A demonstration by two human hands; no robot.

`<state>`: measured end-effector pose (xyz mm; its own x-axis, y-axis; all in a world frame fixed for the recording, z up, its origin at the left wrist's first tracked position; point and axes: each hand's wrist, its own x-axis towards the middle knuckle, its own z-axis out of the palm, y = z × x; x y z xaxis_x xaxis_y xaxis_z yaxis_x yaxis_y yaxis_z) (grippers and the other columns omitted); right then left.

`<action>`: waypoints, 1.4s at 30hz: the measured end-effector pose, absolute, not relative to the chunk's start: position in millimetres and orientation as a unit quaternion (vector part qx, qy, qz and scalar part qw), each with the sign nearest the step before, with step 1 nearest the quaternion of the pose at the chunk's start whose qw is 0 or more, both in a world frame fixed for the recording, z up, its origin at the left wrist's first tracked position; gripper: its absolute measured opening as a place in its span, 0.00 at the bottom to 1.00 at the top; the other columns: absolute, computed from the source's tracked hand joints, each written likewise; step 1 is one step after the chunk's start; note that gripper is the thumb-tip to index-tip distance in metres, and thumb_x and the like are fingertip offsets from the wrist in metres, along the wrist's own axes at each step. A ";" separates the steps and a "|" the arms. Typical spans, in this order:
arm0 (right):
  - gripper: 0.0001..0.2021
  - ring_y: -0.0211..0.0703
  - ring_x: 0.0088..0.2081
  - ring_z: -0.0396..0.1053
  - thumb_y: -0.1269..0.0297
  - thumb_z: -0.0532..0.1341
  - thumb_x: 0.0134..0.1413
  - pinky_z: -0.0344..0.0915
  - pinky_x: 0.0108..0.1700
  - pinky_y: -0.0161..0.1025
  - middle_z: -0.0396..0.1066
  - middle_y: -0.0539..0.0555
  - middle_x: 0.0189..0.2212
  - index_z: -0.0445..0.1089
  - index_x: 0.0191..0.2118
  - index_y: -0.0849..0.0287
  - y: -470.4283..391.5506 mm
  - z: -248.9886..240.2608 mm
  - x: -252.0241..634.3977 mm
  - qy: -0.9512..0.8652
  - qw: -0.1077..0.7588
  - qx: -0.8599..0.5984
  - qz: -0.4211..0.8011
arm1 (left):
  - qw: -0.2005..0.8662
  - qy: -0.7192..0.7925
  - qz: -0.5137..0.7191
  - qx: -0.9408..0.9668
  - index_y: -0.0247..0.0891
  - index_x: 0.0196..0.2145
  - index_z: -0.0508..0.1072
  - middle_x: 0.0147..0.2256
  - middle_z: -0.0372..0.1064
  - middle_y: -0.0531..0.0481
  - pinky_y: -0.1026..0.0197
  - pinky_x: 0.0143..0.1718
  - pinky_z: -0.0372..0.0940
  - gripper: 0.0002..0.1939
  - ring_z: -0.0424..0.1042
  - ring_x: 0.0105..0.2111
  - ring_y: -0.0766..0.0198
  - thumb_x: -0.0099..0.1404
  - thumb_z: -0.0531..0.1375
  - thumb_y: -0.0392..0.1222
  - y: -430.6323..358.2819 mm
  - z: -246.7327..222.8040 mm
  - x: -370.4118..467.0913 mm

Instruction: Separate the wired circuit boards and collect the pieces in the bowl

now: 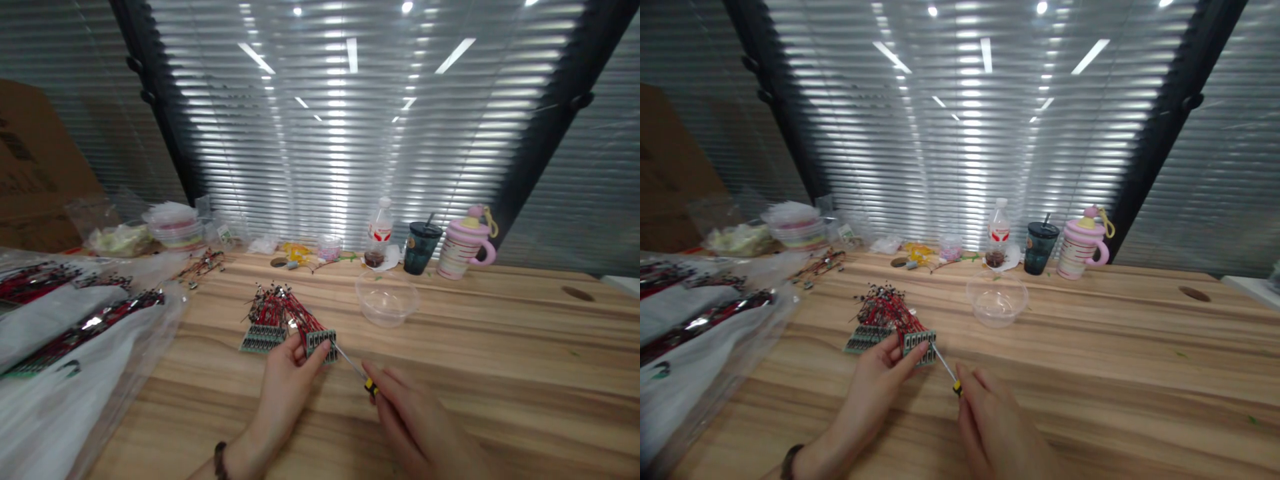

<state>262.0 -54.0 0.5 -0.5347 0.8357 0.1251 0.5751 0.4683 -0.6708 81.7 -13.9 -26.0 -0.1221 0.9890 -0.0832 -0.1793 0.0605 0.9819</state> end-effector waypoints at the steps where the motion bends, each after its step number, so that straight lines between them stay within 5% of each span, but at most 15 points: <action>1: 0.17 0.45 0.38 0.68 0.73 0.45 0.57 0.65 0.41 0.41 0.67 0.61 0.37 0.63 0.48 0.65 -55.1 1.5 261.8 -0.824 0.220 -0.433 0.291 | 0.521 0.505 0.556 0.406 0.31 0.37 0.71 0.36 0.75 0.44 0.66 0.37 0.69 0.17 0.73 0.35 0.64 0.51 0.66 0.42 -14.1 -26.2 81.9; 9: 0.16 0.48 0.40 0.68 0.73 0.46 0.55 0.65 0.43 0.42 0.69 0.64 0.38 0.66 0.45 0.67 -57.0 9.6 258.2 -0.805 0.230 -0.445 0.317 | 0.515 0.501 0.564 0.408 0.31 0.36 0.72 0.37 0.75 0.45 0.69 0.37 0.68 0.17 0.73 0.35 0.65 0.49 0.67 0.40 -14.2 -25.3 80.4; 15: 0.24 0.50 0.43 0.69 0.74 0.45 0.55 0.67 0.44 0.42 0.68 0.68 0.43 0.58 0.57 0.72 -61.7 -28.9 246.7 -0.811 0.190 -0.459 0.308 | 0.547 0.484 0.577 0.365 0.31 0.37 0.71 0.37 0.74 0.46 0.70 0.36 0.69 0.16 0.73 0.35 0.67 0.50 0.67 0.39 -18.8 -26.5 85.4; 22: 0.36 0.47 0.38 0.71 0.81 0.46 0.49 0.69 0.40 0.39 0.65 0.64 0.46 0.43 0.65 0.56 -65.7 -71.0 236.0 -0.803 0.154 -0.518 0.251 | 0.576 0.482 0.599 0.279 0.32 0.36 0.71 0.35 0.74 0.47 0.68 0.32 0.71 0.13 0.72 0.33 0.68 0.50 0.66 0.33 -25.4 -20.1 89.7; 42: 0.27 0.41 0.41 0.67 0.77 0.46 0.56 0.65 0.44 0.36 0.66 0.60 0.40 0.52 0.62 0.60 -63.0 -35.2 246.9 -0.797 0.220 -0.462 0.321 | 0.502 0.515 0.586 0.374 0.32 0.36 0.70 0.36 0.75 0.45 0.67 0.38 0.67 0.17 0.74 0.37 0.64 0.49 0.66 0.39 -20.2 -23.5 83.3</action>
